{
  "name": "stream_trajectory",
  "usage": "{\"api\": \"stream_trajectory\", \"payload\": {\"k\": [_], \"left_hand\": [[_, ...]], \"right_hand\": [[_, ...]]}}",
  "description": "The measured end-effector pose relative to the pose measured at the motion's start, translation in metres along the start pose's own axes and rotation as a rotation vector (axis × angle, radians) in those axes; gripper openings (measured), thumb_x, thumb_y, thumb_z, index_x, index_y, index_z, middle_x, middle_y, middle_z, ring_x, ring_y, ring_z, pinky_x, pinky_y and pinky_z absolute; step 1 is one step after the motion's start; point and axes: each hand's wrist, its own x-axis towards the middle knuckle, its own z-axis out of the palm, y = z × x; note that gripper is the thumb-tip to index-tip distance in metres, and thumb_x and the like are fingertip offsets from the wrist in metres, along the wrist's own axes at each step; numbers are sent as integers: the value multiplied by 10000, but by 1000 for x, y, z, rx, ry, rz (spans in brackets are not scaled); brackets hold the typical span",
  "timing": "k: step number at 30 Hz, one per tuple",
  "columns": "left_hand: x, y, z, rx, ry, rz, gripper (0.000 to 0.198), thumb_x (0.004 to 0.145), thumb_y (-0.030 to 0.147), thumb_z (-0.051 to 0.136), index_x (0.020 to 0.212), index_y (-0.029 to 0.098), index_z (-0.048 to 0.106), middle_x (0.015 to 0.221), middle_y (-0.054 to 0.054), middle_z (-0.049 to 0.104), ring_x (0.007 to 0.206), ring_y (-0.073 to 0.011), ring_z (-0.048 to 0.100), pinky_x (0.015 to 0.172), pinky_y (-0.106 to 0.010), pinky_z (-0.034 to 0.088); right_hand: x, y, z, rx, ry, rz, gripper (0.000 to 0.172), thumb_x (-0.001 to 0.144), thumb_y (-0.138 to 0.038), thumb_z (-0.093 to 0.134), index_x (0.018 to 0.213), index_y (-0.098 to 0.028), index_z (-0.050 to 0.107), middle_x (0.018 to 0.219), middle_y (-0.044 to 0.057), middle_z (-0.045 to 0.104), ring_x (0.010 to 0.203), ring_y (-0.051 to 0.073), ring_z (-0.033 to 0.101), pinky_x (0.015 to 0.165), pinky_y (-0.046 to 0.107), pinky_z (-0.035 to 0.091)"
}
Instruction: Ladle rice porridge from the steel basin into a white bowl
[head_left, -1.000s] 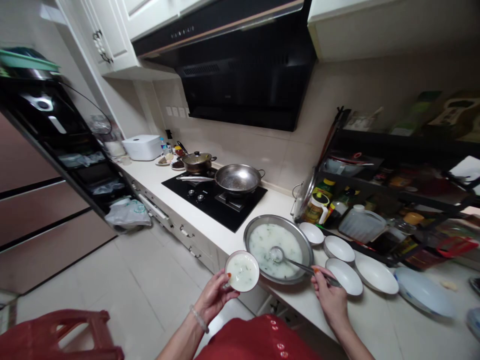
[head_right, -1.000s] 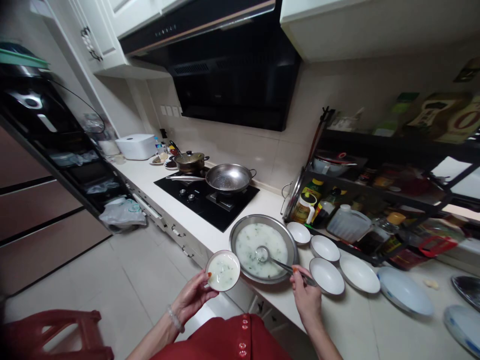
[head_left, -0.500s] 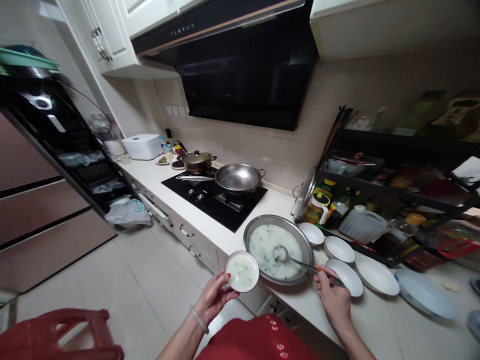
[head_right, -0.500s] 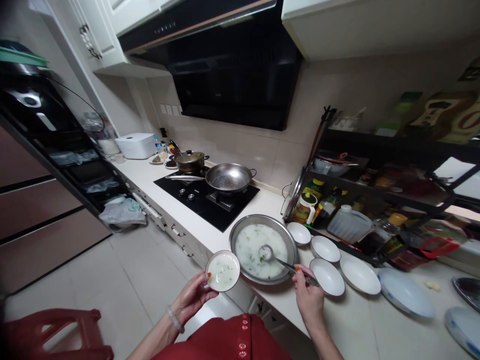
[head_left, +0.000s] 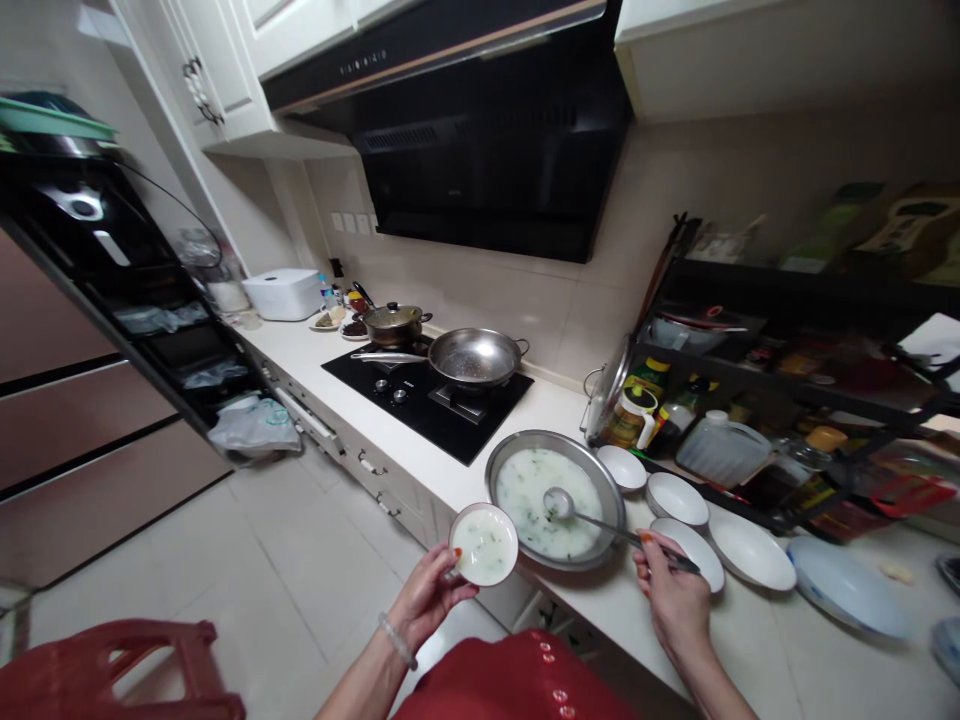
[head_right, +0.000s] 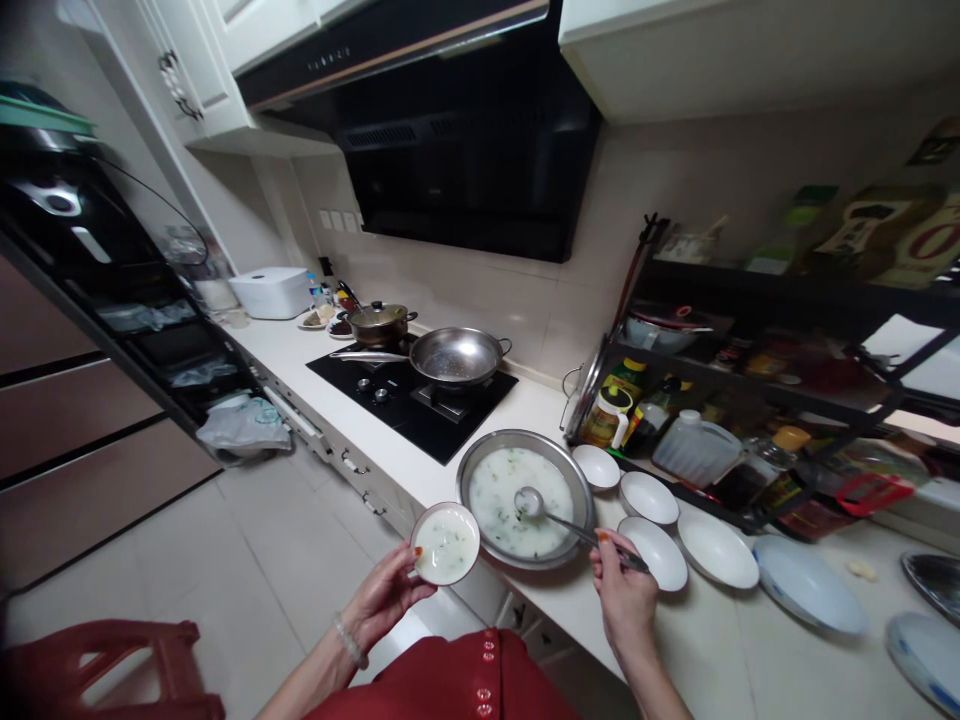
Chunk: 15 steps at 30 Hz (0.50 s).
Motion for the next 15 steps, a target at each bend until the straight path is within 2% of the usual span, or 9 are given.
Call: {"api": "stream_trajectory", "payload": {"k": [15], "left_hand": [[0, 1, 0, -4, -8, 6, 325, 691, 139, 692, 918, 163, 460, 744, -23, 635, 599, -183, 660, 529, -311, 572]], "right_hand": [[4, 6, -2, -64, -24, -33, 520, 587, -533, 695, 908, -132, 615, 543, 2, 564, 459, 113, 449, 381, 199, 361]]}}
